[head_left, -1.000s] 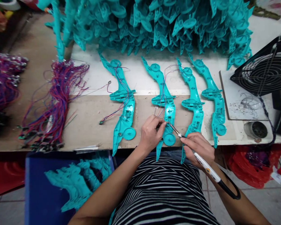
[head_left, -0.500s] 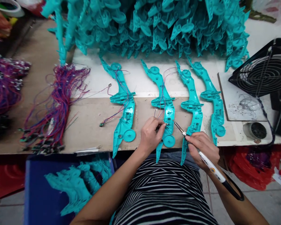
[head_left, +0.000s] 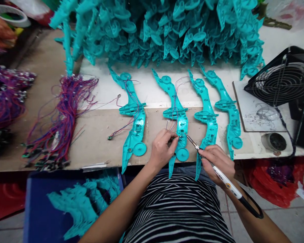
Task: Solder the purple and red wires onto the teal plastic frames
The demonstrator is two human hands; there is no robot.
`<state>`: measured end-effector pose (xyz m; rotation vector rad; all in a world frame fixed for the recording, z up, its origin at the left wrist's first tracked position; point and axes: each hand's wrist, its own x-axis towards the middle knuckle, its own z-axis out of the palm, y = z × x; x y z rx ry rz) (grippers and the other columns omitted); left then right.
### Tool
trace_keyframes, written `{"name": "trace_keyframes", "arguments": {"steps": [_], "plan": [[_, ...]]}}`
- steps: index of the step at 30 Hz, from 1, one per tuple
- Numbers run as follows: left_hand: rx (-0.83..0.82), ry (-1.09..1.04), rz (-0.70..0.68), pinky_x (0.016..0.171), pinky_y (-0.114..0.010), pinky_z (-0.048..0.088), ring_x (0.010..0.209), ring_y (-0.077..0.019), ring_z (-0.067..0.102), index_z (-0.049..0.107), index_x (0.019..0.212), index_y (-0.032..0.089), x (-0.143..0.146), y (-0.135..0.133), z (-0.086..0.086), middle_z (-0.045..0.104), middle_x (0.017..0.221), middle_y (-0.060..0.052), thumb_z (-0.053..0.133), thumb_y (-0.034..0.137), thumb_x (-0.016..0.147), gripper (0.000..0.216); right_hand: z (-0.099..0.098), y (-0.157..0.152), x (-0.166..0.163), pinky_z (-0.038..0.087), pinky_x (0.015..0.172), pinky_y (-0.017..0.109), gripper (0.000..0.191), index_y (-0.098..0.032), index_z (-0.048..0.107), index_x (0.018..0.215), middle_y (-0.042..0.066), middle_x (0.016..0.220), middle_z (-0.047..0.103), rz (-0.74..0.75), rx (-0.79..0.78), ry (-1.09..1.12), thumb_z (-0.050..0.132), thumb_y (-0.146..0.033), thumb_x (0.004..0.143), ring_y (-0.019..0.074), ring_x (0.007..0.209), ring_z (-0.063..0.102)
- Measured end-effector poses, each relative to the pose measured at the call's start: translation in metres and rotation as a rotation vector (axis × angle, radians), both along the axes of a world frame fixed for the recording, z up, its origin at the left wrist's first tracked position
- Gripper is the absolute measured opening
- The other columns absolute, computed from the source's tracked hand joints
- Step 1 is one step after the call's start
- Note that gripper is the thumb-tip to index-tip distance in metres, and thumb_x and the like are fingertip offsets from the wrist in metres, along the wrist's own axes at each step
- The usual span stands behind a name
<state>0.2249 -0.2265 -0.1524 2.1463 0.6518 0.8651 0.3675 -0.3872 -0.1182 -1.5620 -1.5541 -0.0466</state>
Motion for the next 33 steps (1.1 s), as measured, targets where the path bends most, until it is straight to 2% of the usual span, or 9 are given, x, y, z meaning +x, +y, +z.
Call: {"name": "trace_keyframes", "arguments": {"steps": [19,28,33], "plan": [[0.054,-0.010,-0.029,0.065,-0.027,0.048,0.072,-0.0157,0.061,0.061,0.078,0.018,0.0003,0.0014,-0.0014,0.061,0.074,-0.002,0.060,0.013,0.090,0.012,-0.0021,-0.0002,-0.0010,0.057,0.069,0.034,0.036,-0.018,0.066,0.117,0.007,0.082,0.067,0.034,-0.002,0.032,0.060,-0.004,0.084,0.0184,0.080,0.063],[0.086,0.012,-0.033,0.065,-0.028,0.048,0.070,-0.0162,0.059,0.059,0.077,0.017,0.0019,0.0020,-0.0011,0.061,0.073,-0.003,0.058,0.013,0.088,0.013,-0.0044,0.0048,0.0016,0.055,0.068,0.033,0.033,-0.019,0.068,0.115,0.005,0.080,0.066,-0.059,0.033,0.078,0.059,-0.005,0.087,0.0181,0.079,0.063],[0.076,0.038,-0.011,0.065,-0.027,0.048,0.069,-0.0154,0.060,0.059,0.077,0.017,0.0012,-0.0004,0.0008,0.062,0.074,-0.003,0.058,0.012,0.088,0.012,-0.0046,0.0068,0.0052,0.055,0.073,0.034,0.029,-0.021,0.071,0.113,0.006,0.088,0.071,-0.147,0.043,0.144,0.058,-0.009,0.089,0.0185,0.083,0.066]]}}
